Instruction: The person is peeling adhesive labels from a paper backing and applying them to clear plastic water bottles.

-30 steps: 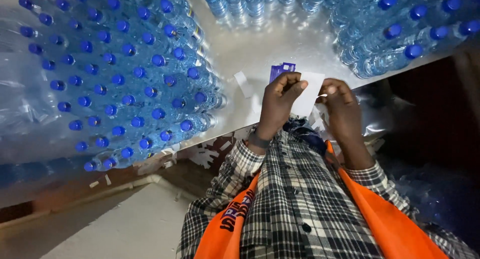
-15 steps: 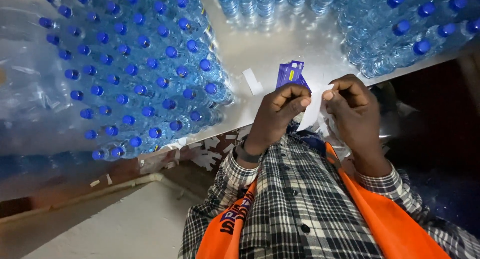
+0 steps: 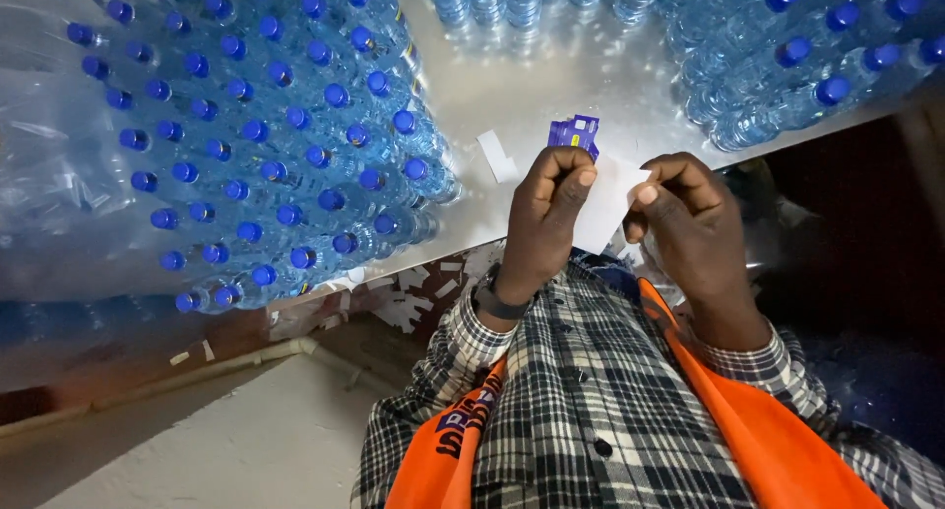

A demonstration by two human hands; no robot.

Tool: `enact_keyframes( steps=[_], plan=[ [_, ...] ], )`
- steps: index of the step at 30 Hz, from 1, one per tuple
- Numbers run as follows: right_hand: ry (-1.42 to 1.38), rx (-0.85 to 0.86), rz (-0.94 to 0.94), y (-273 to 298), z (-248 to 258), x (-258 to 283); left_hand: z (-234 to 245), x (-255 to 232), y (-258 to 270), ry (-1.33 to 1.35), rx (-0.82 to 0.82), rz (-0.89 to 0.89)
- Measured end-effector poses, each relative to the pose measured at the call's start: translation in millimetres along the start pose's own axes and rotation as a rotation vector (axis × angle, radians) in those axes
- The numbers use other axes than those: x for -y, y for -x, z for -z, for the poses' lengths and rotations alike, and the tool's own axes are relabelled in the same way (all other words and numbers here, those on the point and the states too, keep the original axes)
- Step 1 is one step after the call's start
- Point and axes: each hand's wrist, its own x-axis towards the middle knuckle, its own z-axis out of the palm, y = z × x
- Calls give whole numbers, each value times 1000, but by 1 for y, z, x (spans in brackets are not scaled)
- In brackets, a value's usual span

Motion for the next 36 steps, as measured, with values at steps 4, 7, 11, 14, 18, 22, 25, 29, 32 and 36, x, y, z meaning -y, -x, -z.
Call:
enact_keyframes(
  steps=[4,7,11,14,18,22,25,29,32,36],
  plan=[
    [-13,-4,-12,0,-6,5,-3,-11,-3,-100,-13,-50],
    [-31,-2,-13,0,-8,4,-5,0,0,-37,11,-57],
    [81,36,96,-12,-14,5,-2,22,-3,-23,48,-101],
    [92,31,110,-12,-20,7,0,24,-1,-109,-16,-165],
    [197,-62,153,-14,-24,11,-6,10,6,-95,-50,-139],
    [275,-81,183,-12,-33,10,-4,24,6,35,-102,-103],
    [252,-118,171,-12,-29,0,3,23,2,44,-110,-78],
    [271,-178,126,0,-17,-5,16,49,-2,-85,-173,-105],
    [311,-369,96,-1,0,3,33,102,5,-550,-74,-43],
    [475,-229,104,-1,12,24,38,135,27,-880,266,123]
  ],
)
